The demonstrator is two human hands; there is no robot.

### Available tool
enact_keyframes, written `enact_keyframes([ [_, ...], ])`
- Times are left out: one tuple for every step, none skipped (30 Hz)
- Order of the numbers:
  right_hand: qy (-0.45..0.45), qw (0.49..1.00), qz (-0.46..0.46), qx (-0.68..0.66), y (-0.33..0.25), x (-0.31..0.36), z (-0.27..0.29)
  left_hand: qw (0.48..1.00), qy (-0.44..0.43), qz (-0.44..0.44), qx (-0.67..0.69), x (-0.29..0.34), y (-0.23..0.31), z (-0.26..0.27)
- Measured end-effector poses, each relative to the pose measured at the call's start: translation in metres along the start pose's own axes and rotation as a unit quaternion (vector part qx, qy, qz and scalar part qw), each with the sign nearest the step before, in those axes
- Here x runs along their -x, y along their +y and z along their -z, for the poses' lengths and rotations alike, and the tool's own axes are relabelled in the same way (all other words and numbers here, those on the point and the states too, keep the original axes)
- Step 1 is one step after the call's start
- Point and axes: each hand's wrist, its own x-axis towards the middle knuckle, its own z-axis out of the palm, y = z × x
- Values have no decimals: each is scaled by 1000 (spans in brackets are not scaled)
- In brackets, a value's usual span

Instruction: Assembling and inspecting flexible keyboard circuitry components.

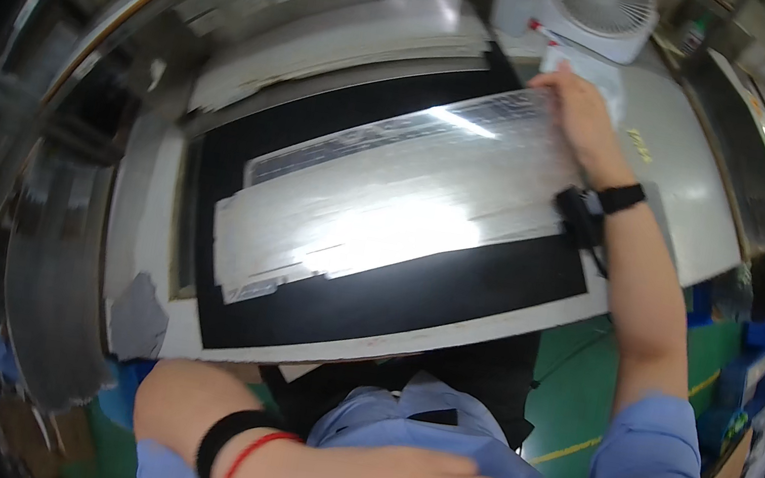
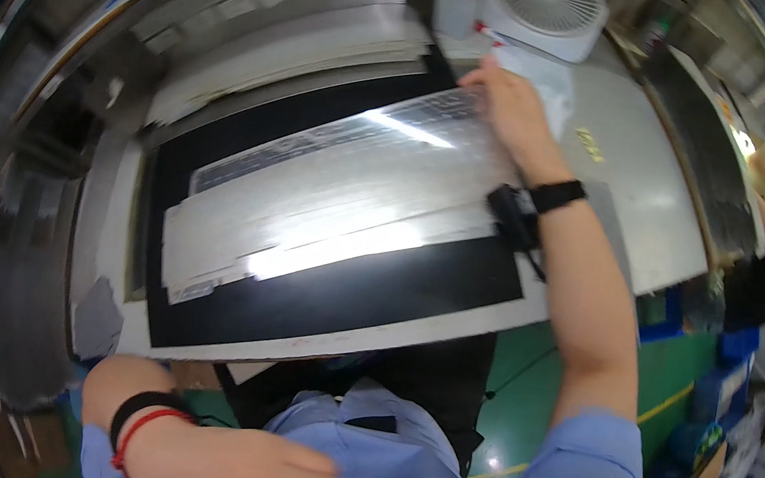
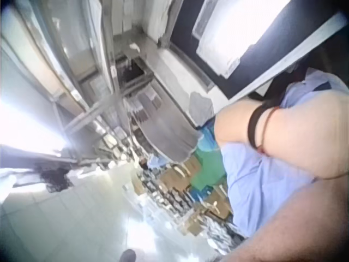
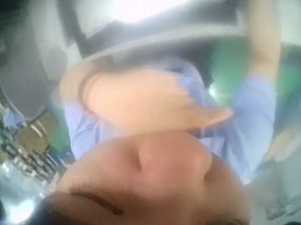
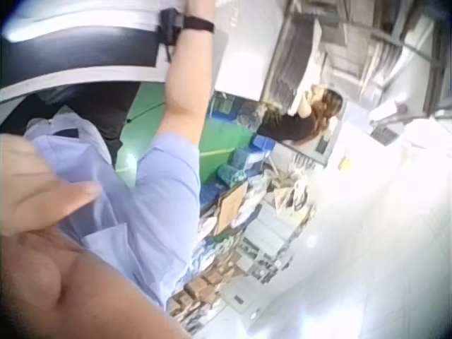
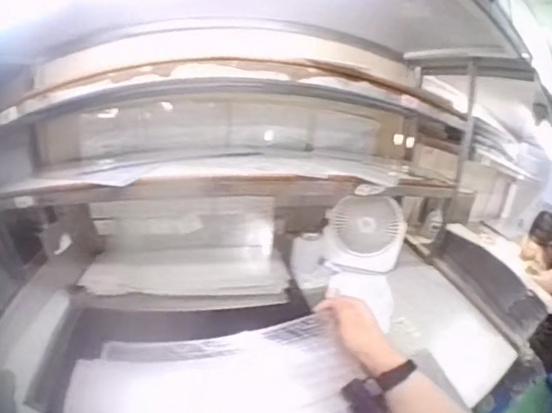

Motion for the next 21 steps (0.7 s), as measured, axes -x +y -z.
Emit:
enact_keyframes([
  [6,1000,-3,11,0,-2,1,998,10,-54,-5,-2,-8,9],
  [-3,1000,-18,-16,1,-3,-6,994,20,-106,-8,-2,-16,14],
  [-6,999,-35,-33,-1,-1,-6,987,64,-150,-6,-2,-24,13],
  [-9,997,-49,-55,-1,-4,-7,976,107,-187,-8,-2,-32,13],
  [-21,999,-37,-14,1,-6,-5,962,181,-203,-7,-3,-43,7],
  [-27,999,-28,28,6,-6,2,942,248,-224,-6,-7,-56,1],
  [-32,997,-16,67,7,-7,2,937,273,-219,-7,-6,-69,0],
  [-35,998,3,55,8,-8,-2,931,297,-214,-8,-2,-86,2],
  [-37,998,19,46,10,-6,-4,923,320,-213,-7,3,-103,4],
  [-34,998,33,42,11,-4,-2,924,344,-166,-6,9,-119,9],
  [-28,998,32,43,10,-4,-3,923,368,-112,-8,18,-135,15],
  [-21,998,32,45,7,-5,-2,920,391,-31,12,27,-155,18],
  [-14,998,31,46,6,-6,-2,909,411,51,32,37,-176,19],
  [-18,998,44,41,6,-7,-5,907,409,97,20,49,-196,20],
  [-19,998,57,37,8,-8,-7,903,406,139,8,59,-213,19],
  [-18,997,70,37,8,-9,-6,899,401,174,-19,67,-227,15],
  [-22,997,66,31,10,-10,-6,894,393,211,-45,74,-241,11],
  [-25,997,62,29,10,-9,-5,887,385,243,-70,75,-251,7],
  [-28,997,59,27,11,-9,-5,888,385,235,-92,74,-257,1],
  [-27,998,48,31,12,-9,-4,887,385,227,-114,73,-260,-7],
  [-27,998,36,37,13,-10,-2,886,385,219,-135,72,-260,-12],
])
